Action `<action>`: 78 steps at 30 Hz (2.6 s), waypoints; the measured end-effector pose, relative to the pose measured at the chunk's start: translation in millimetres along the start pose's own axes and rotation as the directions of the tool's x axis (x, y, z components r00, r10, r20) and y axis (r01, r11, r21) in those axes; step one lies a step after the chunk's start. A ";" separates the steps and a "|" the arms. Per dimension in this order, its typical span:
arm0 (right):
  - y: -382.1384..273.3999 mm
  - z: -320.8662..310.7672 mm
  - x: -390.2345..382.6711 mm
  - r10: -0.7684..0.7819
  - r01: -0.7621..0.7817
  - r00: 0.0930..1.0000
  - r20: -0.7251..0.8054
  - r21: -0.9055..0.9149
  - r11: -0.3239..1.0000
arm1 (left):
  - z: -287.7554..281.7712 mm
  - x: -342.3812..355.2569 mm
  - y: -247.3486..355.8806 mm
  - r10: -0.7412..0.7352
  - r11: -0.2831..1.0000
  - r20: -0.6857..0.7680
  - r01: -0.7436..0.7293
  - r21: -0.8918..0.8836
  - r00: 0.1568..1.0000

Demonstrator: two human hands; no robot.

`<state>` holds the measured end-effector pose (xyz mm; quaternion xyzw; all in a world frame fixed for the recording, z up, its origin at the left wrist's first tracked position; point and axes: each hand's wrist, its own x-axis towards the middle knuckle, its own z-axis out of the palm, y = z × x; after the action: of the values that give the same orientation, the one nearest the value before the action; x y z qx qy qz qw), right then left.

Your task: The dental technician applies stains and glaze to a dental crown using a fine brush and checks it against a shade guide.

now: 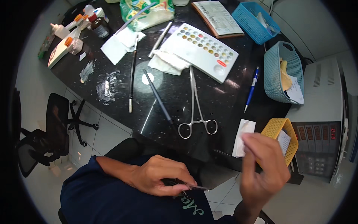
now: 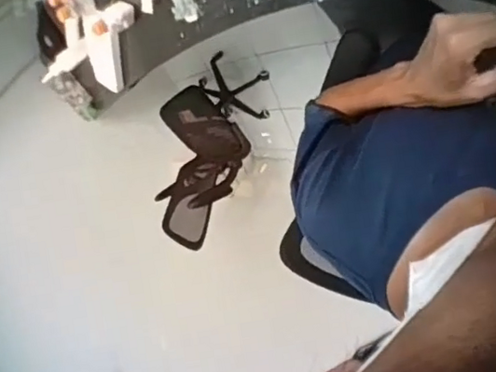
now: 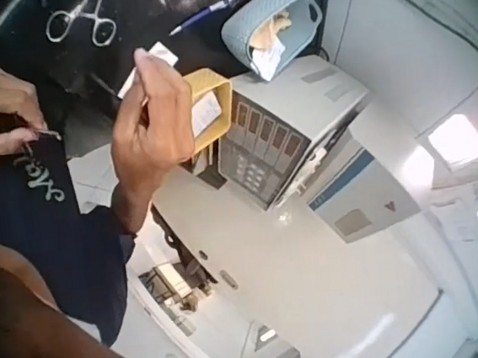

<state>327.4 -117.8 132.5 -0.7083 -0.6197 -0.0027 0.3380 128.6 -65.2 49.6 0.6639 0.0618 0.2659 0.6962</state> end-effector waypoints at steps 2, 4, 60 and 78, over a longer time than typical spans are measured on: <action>-15.5 36.1 16.4 -0.102 0.085 0.987 0.123 0.135 0.987 | -10.9 -16.4 3.8 -0.001 0.999 -0.146 0.006 0.036 0.989; -30.3 63.9 26.5 -0.126 0.085 0.967 0.219 0.188 0.978 | -21.0 -31.3 7.4 0.005 0.998 -0.257 0.011 0.064 0.967; 143.5 -186.1 -79.7 -0.520 -0.420 0.264 -0.813 -0.582 0.696 | 50.2 57.1 -36.3 0.557 0.691 -0.441 -0.098 0.716 0.704; 158.9 -182.7 -27.2 -0.221 -0.118 0.479 -0.849 -0.312 0.943 | 26.1 31.5 -42.1 0.516 0.716 -0.336 -0.181 0.674 0.788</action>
<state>536.7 -230.2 186.3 -0.6336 -0.3719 -0.4763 0.4831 179.0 -73.3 20.6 0.7571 0.1913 0.5258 0.3373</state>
